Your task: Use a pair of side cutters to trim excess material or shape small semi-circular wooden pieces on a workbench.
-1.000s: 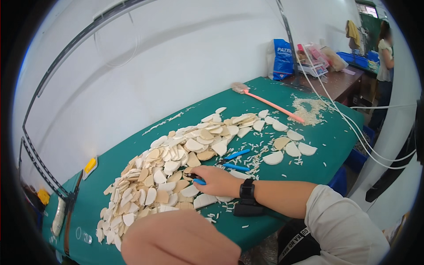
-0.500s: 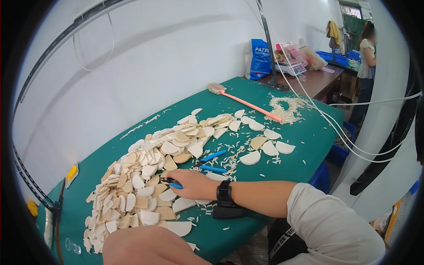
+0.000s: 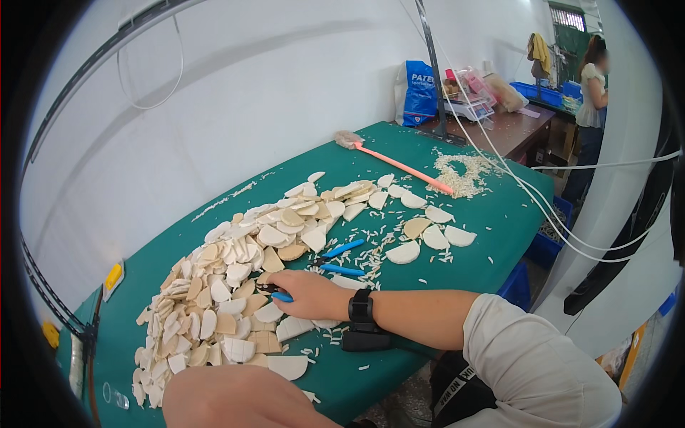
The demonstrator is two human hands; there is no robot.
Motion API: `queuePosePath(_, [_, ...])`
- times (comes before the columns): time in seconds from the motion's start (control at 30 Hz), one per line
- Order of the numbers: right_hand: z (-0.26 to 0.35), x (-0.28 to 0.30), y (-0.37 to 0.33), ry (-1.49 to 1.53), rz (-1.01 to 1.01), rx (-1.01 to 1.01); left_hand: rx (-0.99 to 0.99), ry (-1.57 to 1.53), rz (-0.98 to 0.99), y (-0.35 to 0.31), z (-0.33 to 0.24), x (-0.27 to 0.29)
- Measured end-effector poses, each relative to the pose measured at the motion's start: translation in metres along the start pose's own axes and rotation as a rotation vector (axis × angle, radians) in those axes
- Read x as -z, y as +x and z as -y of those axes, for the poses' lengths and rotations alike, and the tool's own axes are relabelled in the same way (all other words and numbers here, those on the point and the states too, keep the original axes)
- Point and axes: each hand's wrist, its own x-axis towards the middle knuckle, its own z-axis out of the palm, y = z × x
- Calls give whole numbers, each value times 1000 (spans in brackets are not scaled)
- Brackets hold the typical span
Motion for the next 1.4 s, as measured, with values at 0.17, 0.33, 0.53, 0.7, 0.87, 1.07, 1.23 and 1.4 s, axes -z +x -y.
queuePosePath(0.17, [4,0,1,7,21,-5,-11,-37,17,-2,1,-1])
queuePosePath(0.33, [1,0,-1,-3,-6,11,-55,-54,-87,-2,6,-10])
queuePosePath(0.53, [-5,-3,0,8,-2,28,138,227,-178,-2,-12,-14])
queuePosePath(0.7, [0,-1,1,12,5,17,163,259,-13,-1,-15,-4])
queuePosePath(0.87, [-2,-2,2,16,-9,14,93,209,-53,-6,-6,-8])
queuePosePath(1.07, [2,-1,0,42,-8,-11,146,158,17,-2,-7,-7])
queuePosePath(1.23, [4,0,-1,37,-7,-10,78,116,-54,-2,-4,-10])
queuePosePath(1.4, [1,-5,-2,38,-25,-13,104,137,-45,-2,-4,-7])
